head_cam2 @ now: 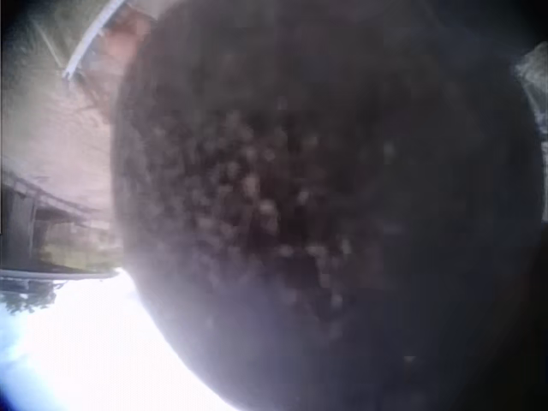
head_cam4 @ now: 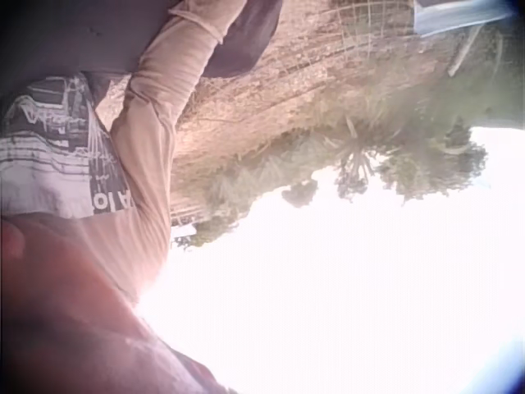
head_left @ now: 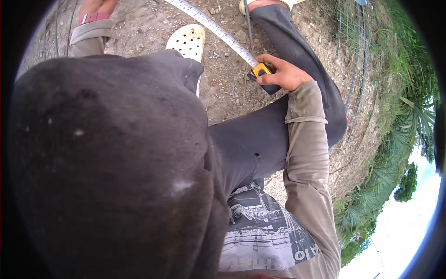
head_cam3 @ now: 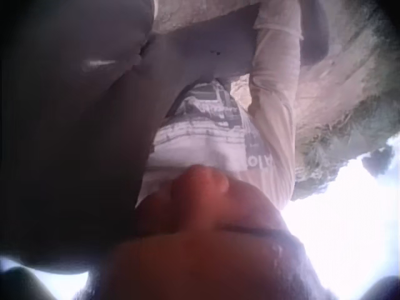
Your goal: The person is measuring and bending rebar on a construction site.
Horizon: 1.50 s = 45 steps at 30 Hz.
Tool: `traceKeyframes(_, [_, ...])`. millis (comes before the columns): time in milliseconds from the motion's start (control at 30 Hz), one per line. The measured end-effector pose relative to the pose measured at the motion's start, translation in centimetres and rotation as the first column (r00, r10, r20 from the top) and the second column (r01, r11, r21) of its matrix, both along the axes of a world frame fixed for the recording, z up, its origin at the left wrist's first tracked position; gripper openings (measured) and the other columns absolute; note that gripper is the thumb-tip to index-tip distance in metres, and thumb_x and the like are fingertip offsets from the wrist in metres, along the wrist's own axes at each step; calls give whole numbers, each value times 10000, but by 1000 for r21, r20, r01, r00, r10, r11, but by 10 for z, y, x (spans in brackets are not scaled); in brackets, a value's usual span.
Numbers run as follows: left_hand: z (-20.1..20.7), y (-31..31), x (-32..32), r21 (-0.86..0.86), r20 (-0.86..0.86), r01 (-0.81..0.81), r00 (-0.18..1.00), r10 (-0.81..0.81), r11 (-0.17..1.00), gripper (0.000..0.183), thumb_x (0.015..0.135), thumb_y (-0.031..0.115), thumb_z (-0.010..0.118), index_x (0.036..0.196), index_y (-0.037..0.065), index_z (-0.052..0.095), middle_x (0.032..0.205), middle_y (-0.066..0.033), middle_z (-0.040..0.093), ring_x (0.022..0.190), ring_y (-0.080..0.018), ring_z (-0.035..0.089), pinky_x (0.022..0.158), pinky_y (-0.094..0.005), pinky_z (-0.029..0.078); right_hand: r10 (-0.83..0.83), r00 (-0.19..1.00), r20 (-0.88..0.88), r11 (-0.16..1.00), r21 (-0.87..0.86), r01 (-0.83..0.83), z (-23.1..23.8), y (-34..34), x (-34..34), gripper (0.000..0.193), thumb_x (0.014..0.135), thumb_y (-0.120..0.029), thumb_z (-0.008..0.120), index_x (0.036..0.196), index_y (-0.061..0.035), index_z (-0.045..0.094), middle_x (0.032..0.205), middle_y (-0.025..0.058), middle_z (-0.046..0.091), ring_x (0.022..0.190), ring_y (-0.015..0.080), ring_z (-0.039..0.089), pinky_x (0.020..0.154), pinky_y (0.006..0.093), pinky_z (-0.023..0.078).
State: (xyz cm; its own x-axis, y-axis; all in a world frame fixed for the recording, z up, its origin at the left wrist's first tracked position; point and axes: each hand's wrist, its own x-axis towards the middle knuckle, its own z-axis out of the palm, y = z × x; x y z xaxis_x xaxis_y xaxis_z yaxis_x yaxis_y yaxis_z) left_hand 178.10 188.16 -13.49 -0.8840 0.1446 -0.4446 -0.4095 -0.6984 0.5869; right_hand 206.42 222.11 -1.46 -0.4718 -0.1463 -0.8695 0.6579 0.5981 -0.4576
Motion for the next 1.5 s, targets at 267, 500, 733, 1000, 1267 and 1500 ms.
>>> traceKeyframes(267, [64,11,18,-158,-109,20,993,-38,987,322,945,28,346,1239,-99,320,1246,-263,435,1183,-392,442,1052,-489,361,-4,1000,-20,1000,-25,3,-10,12,7,608,698,-300,701,1226,-99,477,996,152,604,955,241,551,853,310,398])
traceKeyframes(500, [59,4,30,-140,-41,-62,998,56,988,275,913,-8,387,1182,-66,367,1165,-236,493,1134,-408,488,984,-501,421,46,999,-19,994,101,-44,9,3,-3,562,706,-198,714,1200,-79,473,968,113,607,921,193,554,819,291,415])
traceKeyframes(733, [58,-5,26,-134,-90,-32,996,20,990,252,918,11,371,1152,-81,388,1141,-260,520,1077,-413,534,933,-497,469,34,999,-27,993,114,-31,13,2,-6,624,668,-255,730,1212,-89,472,1000,140,612,929,234,577,820,310,427])
traceKeyframes(1000, [68,-4,30,-167,-95,-12,996,-4,986,309,927,28,365,1209,-96,344,1180,-255,496,1112,-408,511,964,-487,444,54,997,-54,989,141,-46,12,4,-4,648,628,-312,711,1210,-129,495,991,167,612,939,284,586,780,356,440])
traceKeyframes(1267, [79,5,39,-196,-119,-38,993,15,980,324,924,37,391,1210,-114,365,1228,-252,460,1193,-390,437,1024,-484,379,36,999,-40,991,133,-30,11,6,0,595,650,-279,729,1174,-121,495,937,130,623,871,233,588,763,323,439])
traceKeyframes(1500, [77,4,38,-182,-123,-59,992,37,982,298,920,42,416,1179,-105,410,1199,-245,492,1167,-382,463,1026,-481,378,44,998,-41,989,141,-38,12,5,-2,602,644,-284,731,1176,-125,497,937,127,626,872,235,590,761,328,441])
